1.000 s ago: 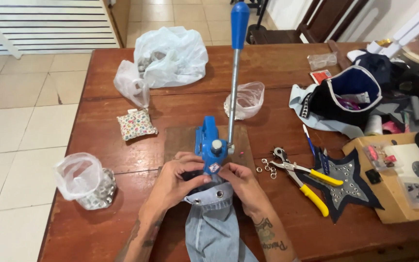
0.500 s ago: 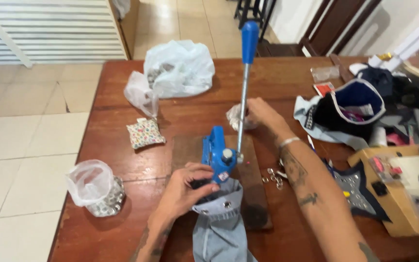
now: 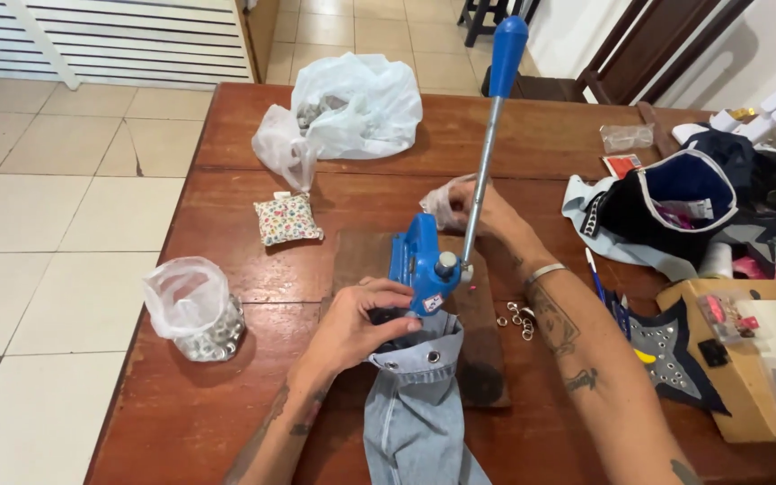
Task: Attaching metal rivets to denim jeans using a manual hand-operated press machine.
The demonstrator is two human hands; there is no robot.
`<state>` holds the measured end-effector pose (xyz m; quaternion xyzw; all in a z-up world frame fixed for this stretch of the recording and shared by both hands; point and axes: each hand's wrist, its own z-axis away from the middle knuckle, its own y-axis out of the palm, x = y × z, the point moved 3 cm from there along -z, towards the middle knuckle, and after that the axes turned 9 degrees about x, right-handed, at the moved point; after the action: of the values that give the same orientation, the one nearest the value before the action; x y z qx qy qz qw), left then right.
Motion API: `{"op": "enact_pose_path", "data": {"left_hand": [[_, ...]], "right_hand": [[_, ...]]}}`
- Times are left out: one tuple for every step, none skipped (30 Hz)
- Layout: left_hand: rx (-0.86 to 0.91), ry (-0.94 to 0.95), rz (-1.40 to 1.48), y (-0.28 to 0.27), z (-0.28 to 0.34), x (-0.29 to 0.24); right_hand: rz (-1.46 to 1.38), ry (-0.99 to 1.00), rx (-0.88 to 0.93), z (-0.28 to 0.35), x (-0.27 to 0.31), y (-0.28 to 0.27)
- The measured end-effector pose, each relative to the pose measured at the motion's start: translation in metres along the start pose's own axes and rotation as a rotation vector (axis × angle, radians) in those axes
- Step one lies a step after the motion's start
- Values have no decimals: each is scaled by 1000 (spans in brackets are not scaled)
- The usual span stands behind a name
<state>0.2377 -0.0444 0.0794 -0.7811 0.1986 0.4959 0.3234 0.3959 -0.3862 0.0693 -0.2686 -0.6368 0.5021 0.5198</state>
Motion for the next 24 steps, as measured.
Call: {"op": "enact_pose_path", "data": {"left_hand": [[4, -2, -8, 0, 0, 1], [8, -4, -16, 1, 0, 1], [9, -6, -14, 0, 1, 0], [10, -9, -19, -1, 1, -2], [12, -9, -23, -1, 0, -4], [14, -7, -19, 2, 1, -2], [14, -13, -21, 2, 1, -1], [14, -20, -23, 2, 0, 1], [18, -15, -22, 2, 0, 1], [20, -22, -23, 2, -1, 2], [17, -32, -24, 2, 0, 3], [15, -31, -23, 1, 1, 2], [13, -23, -22, 2, 1, 0], [10, -16, -22, 2, 1, -1], [14, -12, -21, 3, 2, 0], [9, -17, -22, 3, 3, 1], [3, -19, -24, 3, 2, 3], [6, -12, -24, 3, -2, 1], [3, -18, -20, 3, 0, 0], [1, -25, -16, 4, 1, -1], [2, -24, -15, 4, 2, 0], [2, -25, -14, 4, 2, 1], [4, -22, -12, 4, 1, 2], [7, -18, -12, 4, -1, 3]], "right_hand": [[-22, 142, -41, 5, 12, -6], [-44, 285, -84, 12, 23, -12], [-44, 287, -81, 14, 11, -11], [-86, 288, -152, 16, -1, -12], [-124, 291, -224, 20, -14, -15], [-122, 295, -224, 28, -15, -13], [-137, 319, -245, 32, -17, -15], [-152, 342, -267, 37, -18, -16], [-150, 346, -270, 42, -9, -20], [-165, 353, -302, 47, 0, -24], [-181, 356, -329, 50, 10, -27], [-179, 355, -328, 50, 3, -27], [-147, 360, -336, 52, -4, -26], [-115, 365, -344, 53, -10, -26], [-113, 368, -348, 58, -14, -24], [-136, 325, -373, 62, -16, -23], [-158, 281, -401, 65, -18, -24], [-154, 282, -407, 67, -20, -27], [-156, 259, -445, 70, -20, -27], [-158, 236, -482, 72, -20, -26], [-157, 236, -483, 74, -18, -28], [-176, 211, -515, 75, -15, -30], [-193, 186, -551, 78, -13, -34], [-190, 187, -555, 82, -7, -37]]}}
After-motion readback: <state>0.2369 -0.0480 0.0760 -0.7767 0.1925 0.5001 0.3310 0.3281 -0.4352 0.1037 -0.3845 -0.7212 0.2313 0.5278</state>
